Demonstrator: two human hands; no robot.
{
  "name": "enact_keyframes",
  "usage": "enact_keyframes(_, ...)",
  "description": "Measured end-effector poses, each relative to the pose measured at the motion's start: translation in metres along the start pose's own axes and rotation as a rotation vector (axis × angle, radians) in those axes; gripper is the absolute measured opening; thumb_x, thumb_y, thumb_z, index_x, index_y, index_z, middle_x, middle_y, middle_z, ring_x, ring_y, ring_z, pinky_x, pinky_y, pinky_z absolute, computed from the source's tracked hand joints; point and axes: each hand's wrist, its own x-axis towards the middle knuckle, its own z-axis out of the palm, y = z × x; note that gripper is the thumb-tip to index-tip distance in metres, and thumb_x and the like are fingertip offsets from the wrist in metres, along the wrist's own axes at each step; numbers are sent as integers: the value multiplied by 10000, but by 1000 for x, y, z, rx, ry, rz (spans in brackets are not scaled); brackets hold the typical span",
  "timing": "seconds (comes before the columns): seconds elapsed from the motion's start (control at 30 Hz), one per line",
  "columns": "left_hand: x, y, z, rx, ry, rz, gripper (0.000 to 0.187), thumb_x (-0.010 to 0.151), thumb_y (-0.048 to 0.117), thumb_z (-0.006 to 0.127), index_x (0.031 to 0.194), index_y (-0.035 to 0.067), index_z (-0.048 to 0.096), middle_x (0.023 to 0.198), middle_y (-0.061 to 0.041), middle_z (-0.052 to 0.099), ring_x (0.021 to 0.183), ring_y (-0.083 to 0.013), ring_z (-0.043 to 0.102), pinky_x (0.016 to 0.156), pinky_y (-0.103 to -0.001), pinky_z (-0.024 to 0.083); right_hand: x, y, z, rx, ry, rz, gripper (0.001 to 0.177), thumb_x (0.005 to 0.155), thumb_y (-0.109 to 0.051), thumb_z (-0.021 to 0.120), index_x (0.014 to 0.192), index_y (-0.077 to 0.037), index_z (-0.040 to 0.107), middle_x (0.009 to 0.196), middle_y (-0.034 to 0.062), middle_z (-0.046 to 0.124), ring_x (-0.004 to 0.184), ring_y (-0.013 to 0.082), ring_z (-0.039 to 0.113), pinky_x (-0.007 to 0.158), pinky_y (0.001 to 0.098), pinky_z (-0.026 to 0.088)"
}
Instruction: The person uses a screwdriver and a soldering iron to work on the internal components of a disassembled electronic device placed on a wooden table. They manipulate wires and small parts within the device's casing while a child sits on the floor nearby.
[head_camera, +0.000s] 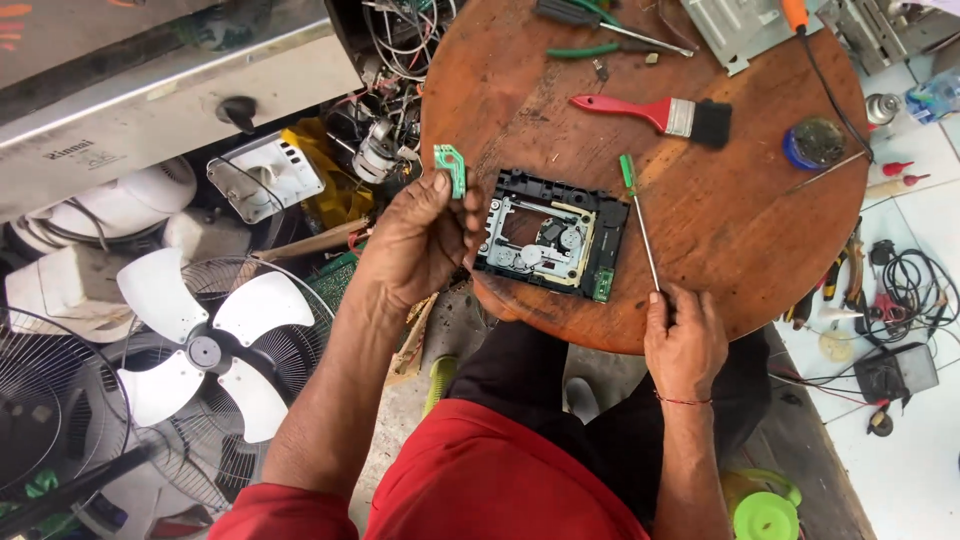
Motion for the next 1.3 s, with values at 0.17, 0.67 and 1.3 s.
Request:
enact_keyframes(0.17,-15,-8,15,-58,-27,64,270,1002,208,666,1107,-41,667,884,-158,714,782,-242,754,671,-309,605,0,-6,-2,-19,14,29,185,1023,-333,728,1140,-198,777,925,60,632,831,299,704,717,417,589)
enact_keyframes(0.67,-47,-4,69,764,301,708,178,901,-30,797,1042,-58,692,768,-140,684,750,-137,671,690,-272,590,1,-11,-5,-1,10,44,199,1023,-334,698,1072,-146,744,917,96,620,836,342,698,701,455,594)
enact_keyframes(1.3,-48,-14,57,641,194,626,311,962,-11,703,1252,-47,595,884,-200,737,838,-206,749,776,-341,654,2,-14,-6,44,4,64,181,1038,-309,690,1087,-143,741,892,104,600,816,359,677,700,465,578)
